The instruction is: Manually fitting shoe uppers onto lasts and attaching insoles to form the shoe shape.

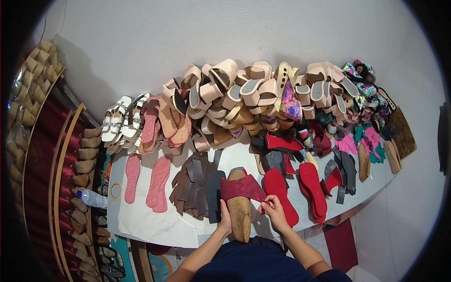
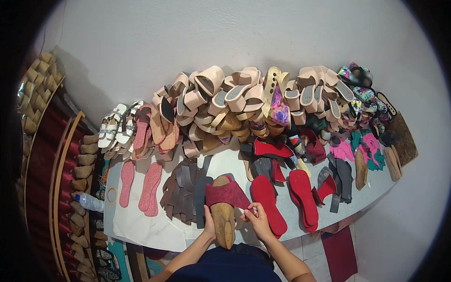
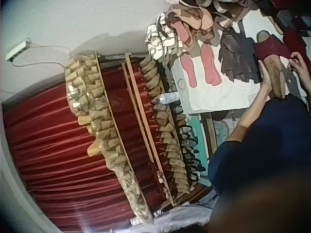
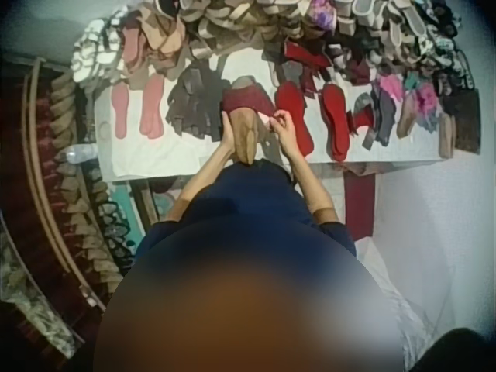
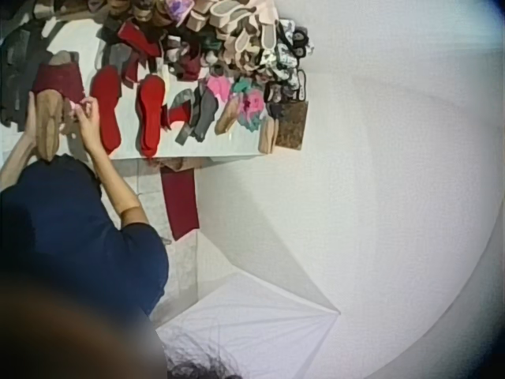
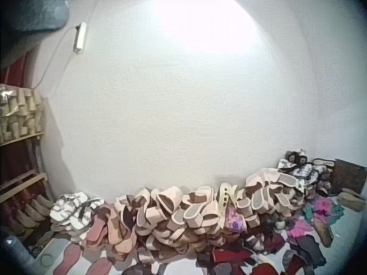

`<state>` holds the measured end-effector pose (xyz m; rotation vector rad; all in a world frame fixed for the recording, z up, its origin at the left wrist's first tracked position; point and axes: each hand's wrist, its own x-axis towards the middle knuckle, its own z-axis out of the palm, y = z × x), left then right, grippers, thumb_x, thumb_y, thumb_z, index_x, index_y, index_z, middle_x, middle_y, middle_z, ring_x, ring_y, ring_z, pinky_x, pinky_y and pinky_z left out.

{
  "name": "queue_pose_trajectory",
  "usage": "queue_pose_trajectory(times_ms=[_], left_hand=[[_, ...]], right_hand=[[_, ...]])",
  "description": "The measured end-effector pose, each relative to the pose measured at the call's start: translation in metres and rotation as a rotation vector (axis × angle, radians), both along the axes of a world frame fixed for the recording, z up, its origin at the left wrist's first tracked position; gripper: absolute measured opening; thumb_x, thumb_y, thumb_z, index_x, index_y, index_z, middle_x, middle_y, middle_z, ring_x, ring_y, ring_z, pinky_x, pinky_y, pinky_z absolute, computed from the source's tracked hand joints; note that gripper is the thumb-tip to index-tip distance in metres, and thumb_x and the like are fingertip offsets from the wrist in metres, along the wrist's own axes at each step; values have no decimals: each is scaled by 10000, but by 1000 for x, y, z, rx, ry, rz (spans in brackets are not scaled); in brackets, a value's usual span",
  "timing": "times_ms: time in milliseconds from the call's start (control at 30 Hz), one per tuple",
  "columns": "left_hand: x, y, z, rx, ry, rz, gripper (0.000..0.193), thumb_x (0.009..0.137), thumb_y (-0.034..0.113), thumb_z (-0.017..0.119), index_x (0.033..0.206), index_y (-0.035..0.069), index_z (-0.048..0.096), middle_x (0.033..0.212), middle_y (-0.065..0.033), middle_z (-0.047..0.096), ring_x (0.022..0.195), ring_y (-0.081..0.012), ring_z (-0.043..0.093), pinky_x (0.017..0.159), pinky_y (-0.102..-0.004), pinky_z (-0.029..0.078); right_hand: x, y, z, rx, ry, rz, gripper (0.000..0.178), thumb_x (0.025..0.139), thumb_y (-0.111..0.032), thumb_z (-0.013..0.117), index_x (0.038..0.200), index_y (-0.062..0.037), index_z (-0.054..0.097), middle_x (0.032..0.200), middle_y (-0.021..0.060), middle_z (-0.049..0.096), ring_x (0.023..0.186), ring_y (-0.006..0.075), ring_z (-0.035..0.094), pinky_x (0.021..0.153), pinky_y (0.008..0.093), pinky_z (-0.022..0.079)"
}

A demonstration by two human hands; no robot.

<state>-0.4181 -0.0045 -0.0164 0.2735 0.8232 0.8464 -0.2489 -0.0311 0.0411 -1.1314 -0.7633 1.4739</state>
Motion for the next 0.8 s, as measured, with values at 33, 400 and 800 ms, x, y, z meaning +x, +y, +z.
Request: queue_pose_trajectory(times_ms=[33, 400, 800], left_hand=[[0, 0, -2, -1, 1, -1, 974, 643, 828, 134, 1065, 23, 485, 836, -147, 573, 731, -270, 574, 623, -366, 484], [5, 1, 20, 84, -25, 37, 873, 738, 732, 133, 1067, -2, 474, 840, -168, 575, 740, -278, 586, 658, -382, 486], [11, -7, 42, 98, -65, -23, 761, 803, 632, 121, 1156, 21, 409, 914, -164, 563, 772, -275, 581, 680, -390, 482]], right_hand=[[1, -1, -3, -12, 13, 4, 138, 857, -117, 508, 957, -86, 418, 743, 57, 603, 682, 104, 565, 618, 222, 413], [16, -2, -11, -7, -75, 66, 117, 848, -130, 517, 929, -77, 450, 901, 45, 573, 777, 88, 530, 661, 211, 411], [-1, 60, 27, -78, -69, 23, 347, 915, -250, 380, 1204, -59, 390, 1057, 56, 494, 984, 124, 456, 830, 263, 368]])
